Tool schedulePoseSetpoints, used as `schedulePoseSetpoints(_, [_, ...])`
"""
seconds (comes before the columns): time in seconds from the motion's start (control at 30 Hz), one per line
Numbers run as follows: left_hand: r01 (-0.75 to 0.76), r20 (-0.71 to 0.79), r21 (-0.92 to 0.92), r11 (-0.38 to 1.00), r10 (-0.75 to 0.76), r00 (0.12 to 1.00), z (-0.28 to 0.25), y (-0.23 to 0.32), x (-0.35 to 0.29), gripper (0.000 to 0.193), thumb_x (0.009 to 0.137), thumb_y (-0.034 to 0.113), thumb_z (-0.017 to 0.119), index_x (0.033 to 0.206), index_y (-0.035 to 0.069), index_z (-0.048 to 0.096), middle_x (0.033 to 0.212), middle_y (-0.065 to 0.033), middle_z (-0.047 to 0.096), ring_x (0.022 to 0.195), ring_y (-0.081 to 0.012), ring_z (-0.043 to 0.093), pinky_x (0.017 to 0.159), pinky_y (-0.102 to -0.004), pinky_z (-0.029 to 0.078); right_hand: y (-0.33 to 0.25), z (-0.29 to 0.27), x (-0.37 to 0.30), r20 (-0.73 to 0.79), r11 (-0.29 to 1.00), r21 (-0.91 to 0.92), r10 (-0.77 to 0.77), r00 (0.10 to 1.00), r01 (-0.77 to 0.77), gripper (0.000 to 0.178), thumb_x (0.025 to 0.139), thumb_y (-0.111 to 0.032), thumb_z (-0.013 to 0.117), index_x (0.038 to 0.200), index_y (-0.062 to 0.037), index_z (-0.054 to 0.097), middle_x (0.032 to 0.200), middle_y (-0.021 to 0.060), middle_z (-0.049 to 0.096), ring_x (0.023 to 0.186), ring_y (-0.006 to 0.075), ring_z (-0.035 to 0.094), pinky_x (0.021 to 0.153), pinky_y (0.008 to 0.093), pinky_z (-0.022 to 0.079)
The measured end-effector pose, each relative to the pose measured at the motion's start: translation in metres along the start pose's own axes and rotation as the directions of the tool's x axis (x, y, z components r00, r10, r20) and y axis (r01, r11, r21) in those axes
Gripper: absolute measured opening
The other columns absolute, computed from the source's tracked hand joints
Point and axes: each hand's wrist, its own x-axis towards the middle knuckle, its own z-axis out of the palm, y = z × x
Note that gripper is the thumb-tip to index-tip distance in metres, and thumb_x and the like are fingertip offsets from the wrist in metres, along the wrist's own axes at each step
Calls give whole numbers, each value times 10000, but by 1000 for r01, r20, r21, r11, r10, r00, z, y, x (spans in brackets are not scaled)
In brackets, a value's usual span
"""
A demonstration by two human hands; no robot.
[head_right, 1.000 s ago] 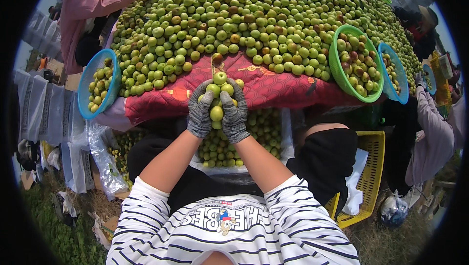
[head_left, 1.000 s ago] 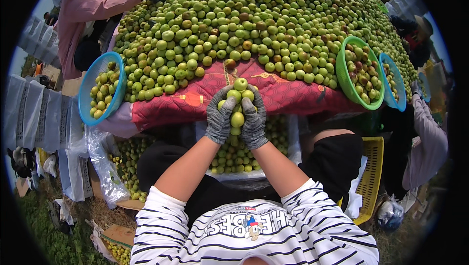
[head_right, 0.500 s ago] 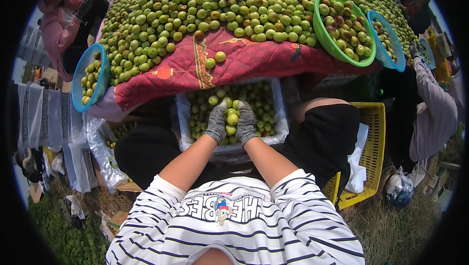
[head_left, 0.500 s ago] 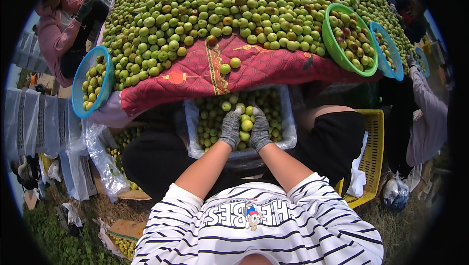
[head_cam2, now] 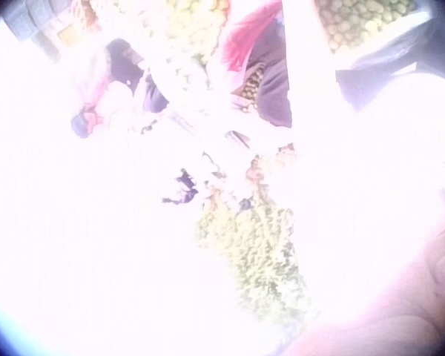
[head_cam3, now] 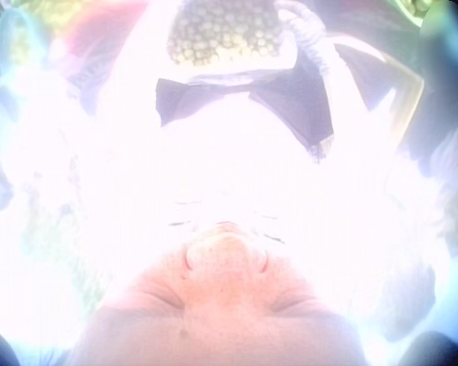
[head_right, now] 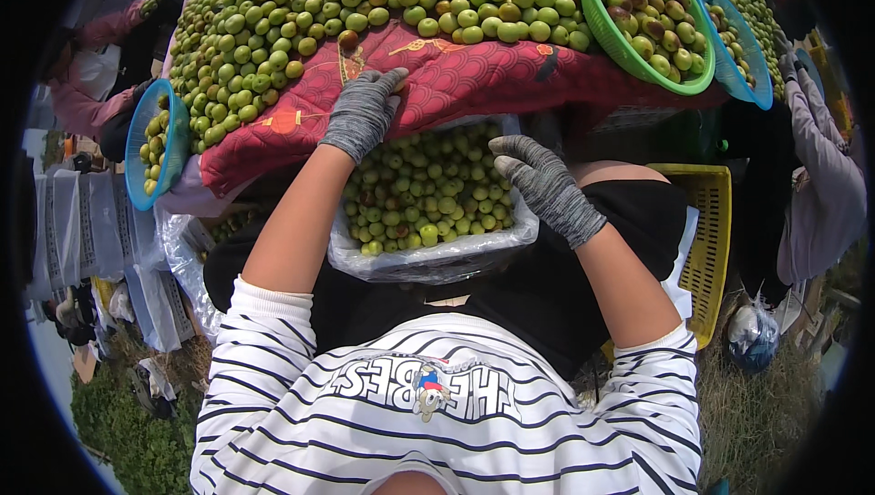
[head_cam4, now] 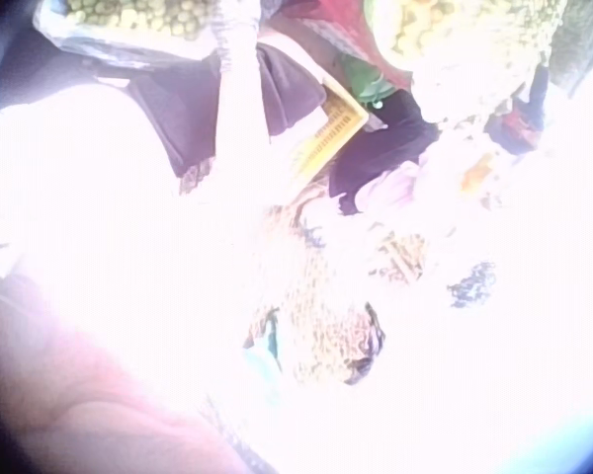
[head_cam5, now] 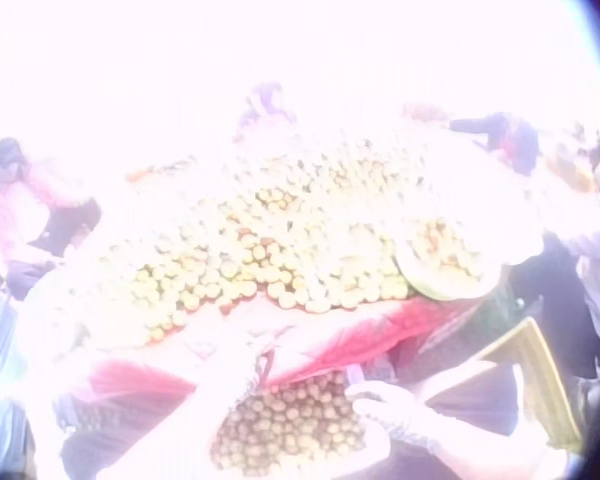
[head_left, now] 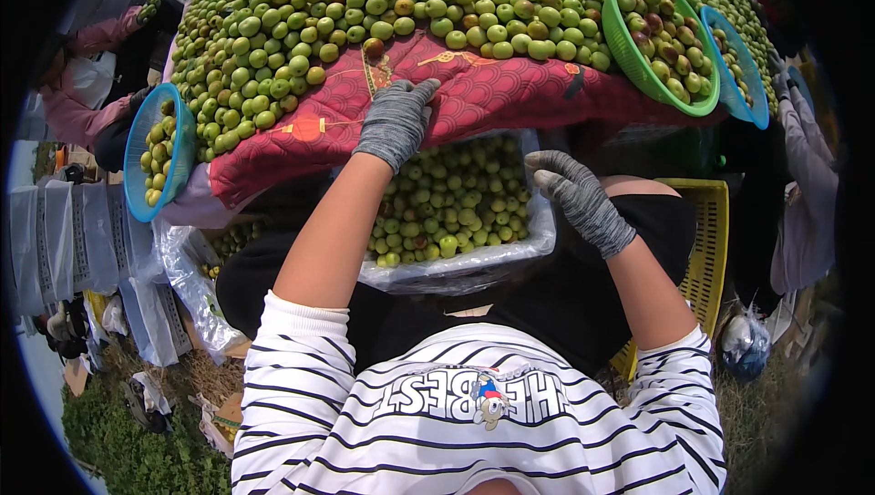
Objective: The person sorts green olives by hand, picking them from a large pile on a table and placing them into a plastic container on their lap. They repeatedly scoop and transfer olives, occasionally inspecting individual pieces before adding them to the container.
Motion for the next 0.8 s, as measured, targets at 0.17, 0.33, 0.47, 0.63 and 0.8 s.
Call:
schedulePoseSetpoints(0.17, [-39,55,-157,987,48,997,21,20,-37,427,837,146,666,1250,131,560,1041,-168,592,985,-350,593,881,-415,489,-20,-64,15,61,978,-209,15,998,-2,300,945,-162,594,1222,-46,603,1107,59,646,1064,139,571,962,303,448])
schedulePoseSetpoints(0.33, [85,353,-80,993,-51,934,74,11,-91,887,723,383,780,1447,116,341,1364,-218,410,1277,-396,395,1061,-457,367,9,-80,46,-88,940,-270,194,977,-211,328,936,-224,606,1220,-60,602,1119,96,658,1056,176,597,956,324,457])
schedulePoseSetpoints(0.47, [177,505,246,953,-282,816,104,-33,-102,1366,531,673,800,1542,103,80,1586,-219,40,1466,-402,28,1186,-495,123,21,-84,47,24,872,-489,-9,1000,19,341,937,-261,591,1223,-77,597,1141,148,652,1076,267,617,962,358,464])
schedulePoseSetpoints(0.63, [150,526,303,941,-297,797,159,6,-98,1279,626,774,670,1549,114,81,1598,-207,20,1470,-410,-7,1148,-615,74,14,-79,51,51,860,-511,40,998,-9,357,933,-268,601,1229,-68,588,1148,152,651,1078,275,624,959,359,470])
schedulePoseSetpoints(0.8, [55,464,172,984,-130,876,195,34,-65,1105,718,720,632,1547,165,156,1595,-216,40,1469,-411,30,1129,-652,68,9,-70,52,36,868,-496,36,999,-13,380,923,-274,628,1232,-59,581,1149,143,652,1078,267,629,950,359,482])
